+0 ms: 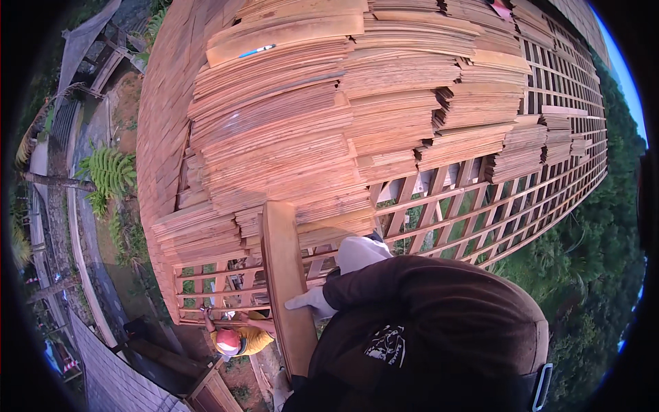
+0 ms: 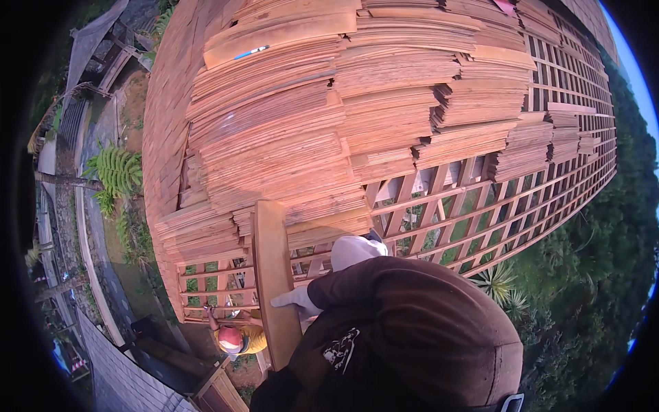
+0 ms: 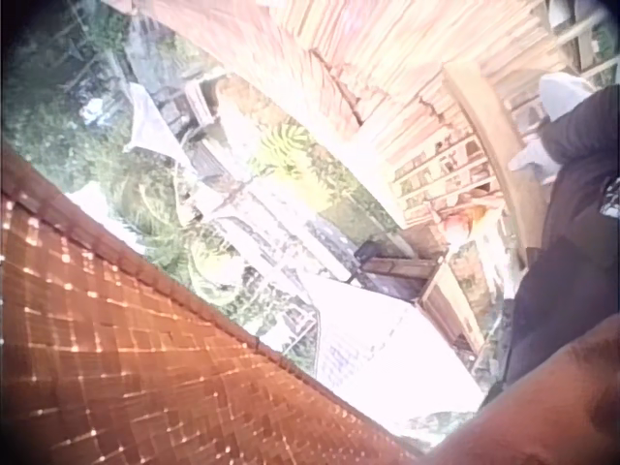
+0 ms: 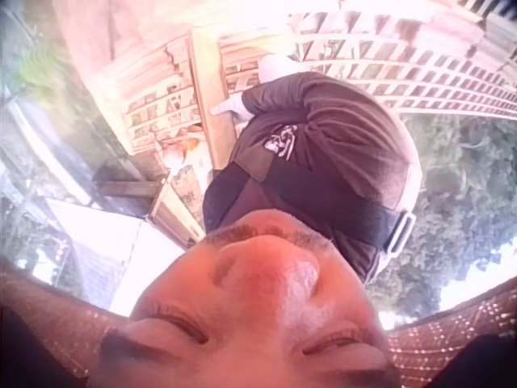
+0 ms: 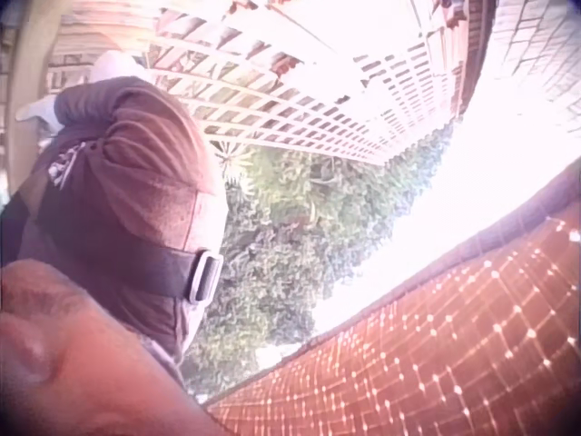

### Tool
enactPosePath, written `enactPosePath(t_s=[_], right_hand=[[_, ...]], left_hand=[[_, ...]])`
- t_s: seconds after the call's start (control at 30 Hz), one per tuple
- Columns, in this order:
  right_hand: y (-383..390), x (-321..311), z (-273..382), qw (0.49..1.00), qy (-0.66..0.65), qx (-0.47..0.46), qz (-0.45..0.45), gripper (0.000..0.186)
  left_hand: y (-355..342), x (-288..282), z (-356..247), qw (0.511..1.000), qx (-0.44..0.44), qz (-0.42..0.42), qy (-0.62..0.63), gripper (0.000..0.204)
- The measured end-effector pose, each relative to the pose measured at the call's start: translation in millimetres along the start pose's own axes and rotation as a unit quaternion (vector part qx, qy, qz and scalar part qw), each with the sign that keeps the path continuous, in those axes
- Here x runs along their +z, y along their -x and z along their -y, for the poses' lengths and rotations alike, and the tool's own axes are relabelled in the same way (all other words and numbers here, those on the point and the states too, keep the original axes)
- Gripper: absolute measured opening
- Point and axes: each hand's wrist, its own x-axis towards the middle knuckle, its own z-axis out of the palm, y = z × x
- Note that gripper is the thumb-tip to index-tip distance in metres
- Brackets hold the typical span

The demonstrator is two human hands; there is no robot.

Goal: The person organizes and stacks wooden tiles on a roof structure, receiving several tiles from another person and placing them onto the existing stacks.

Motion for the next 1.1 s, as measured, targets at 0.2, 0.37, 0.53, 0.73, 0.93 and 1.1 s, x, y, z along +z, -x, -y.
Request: enactPosePath(t_s=[0.2, 0.37, 0.53, 0.73, 0.93, 1.1], right_hand=[[65.3, -20.8, 60.7, 0.961, -0.158, -0.215, -0.07, 0.049], [138.5, -37.8, 100.7, 0.88, -0.195, -0.414, -0.126, 0.046], [198.6, -90.9, 116.7, 0.789, -0.204, -0.536, -0.22, 0.044], [256.5, -174.0, 100.4, 0.714, -0.269, -0.565, -0.314, 0.042], [279.4, -246.9, 78.4, 0.634, -0.382, -0.586, -0.33, 0.03], [282.7, -341.7, 67.3, 0.583, -0.388, -0.592, -0.4, 0.031]], left_hand=[[-81.3, 33.2, -125.9, 0.981, 0.071, 0.167, -0.072, 0.058], [-160.8, 83.9, -213.7, 0.935, 0.058, 0.297, -0.184, 0.07], [-238.4, 164.2, -289.8, 0.843, 0.016, 0.444, -0.302, 0.077], [-399.3, 220.8, -394.0, 0.786, 0.395, 0.016, -0.475, 0.092], [-454.5, 289.1, -503.2, 0.617, 0.434, -0.12, -0.645, 0.107], [-513.2, 298.8, -492.5, 0.578, 0.428, -0.169, -0.674, 0.129]])
